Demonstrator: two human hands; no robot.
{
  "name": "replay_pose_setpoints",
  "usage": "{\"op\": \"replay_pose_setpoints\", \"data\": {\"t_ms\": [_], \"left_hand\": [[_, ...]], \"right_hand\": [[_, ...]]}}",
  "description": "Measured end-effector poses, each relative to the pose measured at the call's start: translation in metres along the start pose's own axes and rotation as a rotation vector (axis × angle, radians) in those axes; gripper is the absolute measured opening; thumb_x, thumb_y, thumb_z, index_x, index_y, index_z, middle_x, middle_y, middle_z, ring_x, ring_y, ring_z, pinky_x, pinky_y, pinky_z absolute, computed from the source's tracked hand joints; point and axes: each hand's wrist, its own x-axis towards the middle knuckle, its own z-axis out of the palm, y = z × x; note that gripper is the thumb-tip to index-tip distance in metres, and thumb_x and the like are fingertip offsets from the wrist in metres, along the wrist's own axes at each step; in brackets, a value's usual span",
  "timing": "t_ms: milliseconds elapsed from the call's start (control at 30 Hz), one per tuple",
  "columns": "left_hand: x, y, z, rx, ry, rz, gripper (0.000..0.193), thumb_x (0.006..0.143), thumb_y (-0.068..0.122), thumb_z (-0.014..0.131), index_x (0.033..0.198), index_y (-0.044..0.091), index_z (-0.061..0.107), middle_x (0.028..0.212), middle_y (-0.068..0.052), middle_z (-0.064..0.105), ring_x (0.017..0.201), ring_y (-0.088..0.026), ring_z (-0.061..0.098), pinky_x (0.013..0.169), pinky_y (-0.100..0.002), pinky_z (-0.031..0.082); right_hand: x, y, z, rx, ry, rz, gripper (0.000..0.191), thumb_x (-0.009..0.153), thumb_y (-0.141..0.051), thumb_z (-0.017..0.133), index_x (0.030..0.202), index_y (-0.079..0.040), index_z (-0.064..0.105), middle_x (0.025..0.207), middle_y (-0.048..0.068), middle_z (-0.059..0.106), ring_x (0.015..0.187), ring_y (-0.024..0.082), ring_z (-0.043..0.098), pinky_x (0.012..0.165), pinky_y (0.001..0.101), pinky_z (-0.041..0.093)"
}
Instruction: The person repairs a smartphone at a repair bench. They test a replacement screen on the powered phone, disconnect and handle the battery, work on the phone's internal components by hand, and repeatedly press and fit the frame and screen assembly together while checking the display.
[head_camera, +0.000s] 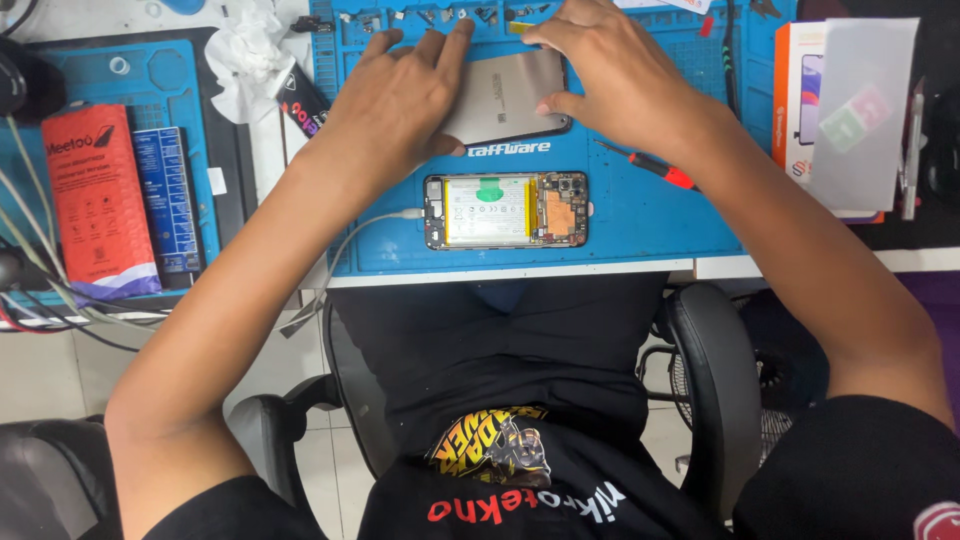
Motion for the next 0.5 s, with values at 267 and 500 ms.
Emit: {"op": "replay_pose_setpoints", "data": {"t_ms": [267, 500], "left_hand": [[0.011, 0.001, -0.019, -0.055, 0.064, 0.033, 0.083, 0.079, 0.039, 0.089, 0.136, -0.008, 0.052, 0.113, -0.024, 0.067, 0.101, -0.042, 0.069, 0.096, -0.054, 0.045], [0.027, -0.007, -0.052, -0.252, 0.014, 0.003, 0.042, 0.094, 0.017, 0.081, 0.128, 0.001, 0.063, 0.092, -0.016, 0.073, 0.084, -0.039, 0.07, 0.076, -0.047, 0.054]], "right_hand": [[0.009, 0.003, -0.007, 0.184, 0.013, 0.028, 0.045, 0.08, -0.017, 0.092, 0.113, 0.0, 0.067, 0.113, 0.018, 0.064, 0.113, 0.033, 0.061, 0.093, 0.0455, 0.051], [0.018, 0.004, -0.022, 0.737, -0.128, 0.205, 0.031, 0.096, -0.013, 0.077, 0.118, -0.001, 0.059, 0.097, 0.012, 0.073, 0.089, 0.017, 0.073, 0.074, 0.0352, 0.056]]}}
